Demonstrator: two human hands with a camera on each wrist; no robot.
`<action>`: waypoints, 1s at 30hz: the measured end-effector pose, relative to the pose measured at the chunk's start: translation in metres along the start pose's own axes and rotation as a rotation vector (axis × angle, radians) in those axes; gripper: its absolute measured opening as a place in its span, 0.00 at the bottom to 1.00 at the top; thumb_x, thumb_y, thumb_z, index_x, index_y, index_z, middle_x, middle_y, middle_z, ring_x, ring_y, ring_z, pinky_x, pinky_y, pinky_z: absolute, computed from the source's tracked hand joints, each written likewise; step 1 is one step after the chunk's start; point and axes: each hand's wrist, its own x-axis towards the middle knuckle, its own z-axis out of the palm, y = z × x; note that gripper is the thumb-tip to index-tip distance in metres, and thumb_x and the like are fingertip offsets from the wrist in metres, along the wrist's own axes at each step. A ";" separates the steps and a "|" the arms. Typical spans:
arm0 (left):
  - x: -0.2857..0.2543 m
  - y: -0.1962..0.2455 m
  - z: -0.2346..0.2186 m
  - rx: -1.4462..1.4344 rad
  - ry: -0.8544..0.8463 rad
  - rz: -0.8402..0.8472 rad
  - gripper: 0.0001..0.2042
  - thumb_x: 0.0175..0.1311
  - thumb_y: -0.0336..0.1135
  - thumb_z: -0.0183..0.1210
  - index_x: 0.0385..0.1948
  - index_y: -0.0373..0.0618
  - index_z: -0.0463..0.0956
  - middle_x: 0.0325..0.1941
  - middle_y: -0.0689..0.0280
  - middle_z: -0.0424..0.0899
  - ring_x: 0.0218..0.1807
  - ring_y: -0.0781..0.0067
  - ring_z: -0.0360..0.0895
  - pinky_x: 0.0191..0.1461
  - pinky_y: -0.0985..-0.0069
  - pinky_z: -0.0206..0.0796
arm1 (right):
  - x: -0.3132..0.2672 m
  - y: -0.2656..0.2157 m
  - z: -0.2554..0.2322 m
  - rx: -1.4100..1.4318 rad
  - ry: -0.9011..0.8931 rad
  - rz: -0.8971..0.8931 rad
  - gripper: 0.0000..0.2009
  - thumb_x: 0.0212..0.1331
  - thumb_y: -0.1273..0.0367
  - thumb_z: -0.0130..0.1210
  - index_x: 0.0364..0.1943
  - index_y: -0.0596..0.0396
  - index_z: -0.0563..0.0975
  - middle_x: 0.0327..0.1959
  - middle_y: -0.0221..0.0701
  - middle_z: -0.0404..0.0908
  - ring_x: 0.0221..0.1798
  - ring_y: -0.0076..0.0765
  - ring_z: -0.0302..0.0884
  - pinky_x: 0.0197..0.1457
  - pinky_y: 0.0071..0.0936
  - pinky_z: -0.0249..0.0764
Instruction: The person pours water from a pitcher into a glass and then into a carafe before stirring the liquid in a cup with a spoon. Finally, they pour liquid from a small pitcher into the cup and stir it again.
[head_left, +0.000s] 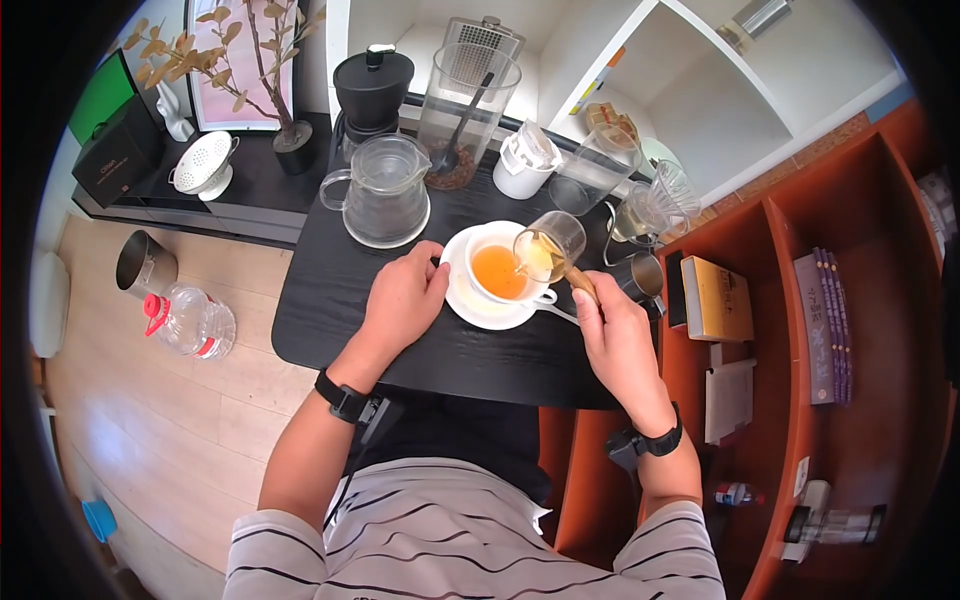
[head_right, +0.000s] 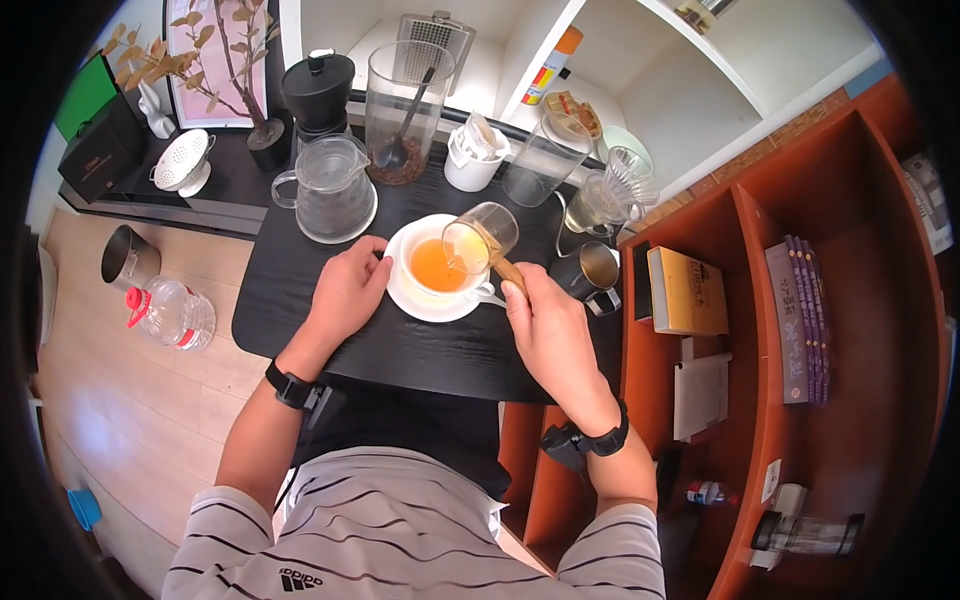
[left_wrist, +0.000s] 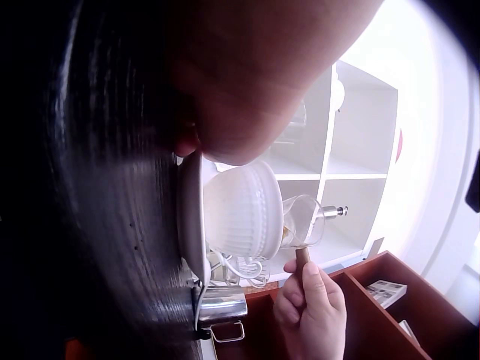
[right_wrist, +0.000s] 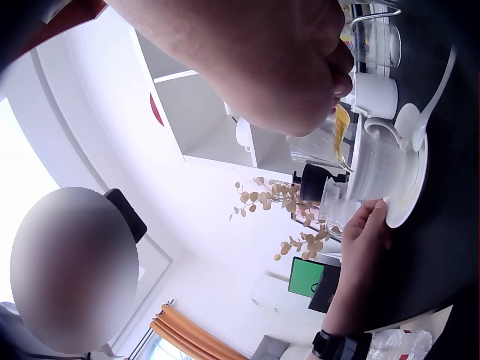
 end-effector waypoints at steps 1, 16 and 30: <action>0.000 0.000 0.000 0.001 0.001 0.001 0.09 0.72 0.32 0.62 0.48 0.38 0.82 0.24 0.58 0.83 0.24 0.60 0.81 0.32 0.63 0.70 | 0.003 -0.002 0.001 -0.002 -0.009 -0.004 0.10 0.76 0.69 0.57 0.53 0.60 0.77 0.38 0.50 0.85 0.40 0.65 0.85 0.41 0.49 0.79; 0.000 0.003 -0.002 0.007 -0.014 -0.005 0.09 0.72 0.32 0.62 0.48 0.38 0.82 0.23 0.58 0.83 0.25 0.59 0.81 0.32 0.63 0.70 | 0.040 0.005 0.004 -0.117 0.115 -0.078 0.09 0.76 0.69 0.57 0.50 0.60 0.76 0.37 0.52 0.85 0.41 0.66 0.84 0.42 0.54 0.79; 0.001 0.006 -0.004 0.020 -0.044 -0.035 0.09 0.71 0.32 0.63 0.47 0.39 0.81 0.25 0.57 0.84 0.29 0.51 0.84 0.36 0.56 0.74 | 0.001 0.005 -0.001 -0.121 0.041 -0.090 0.10 0.74 0.70 0.59 0.53 0.60 0.76 0.37 0.50 0.85 0.40 0.65 0.85 0.40 0.52 0.80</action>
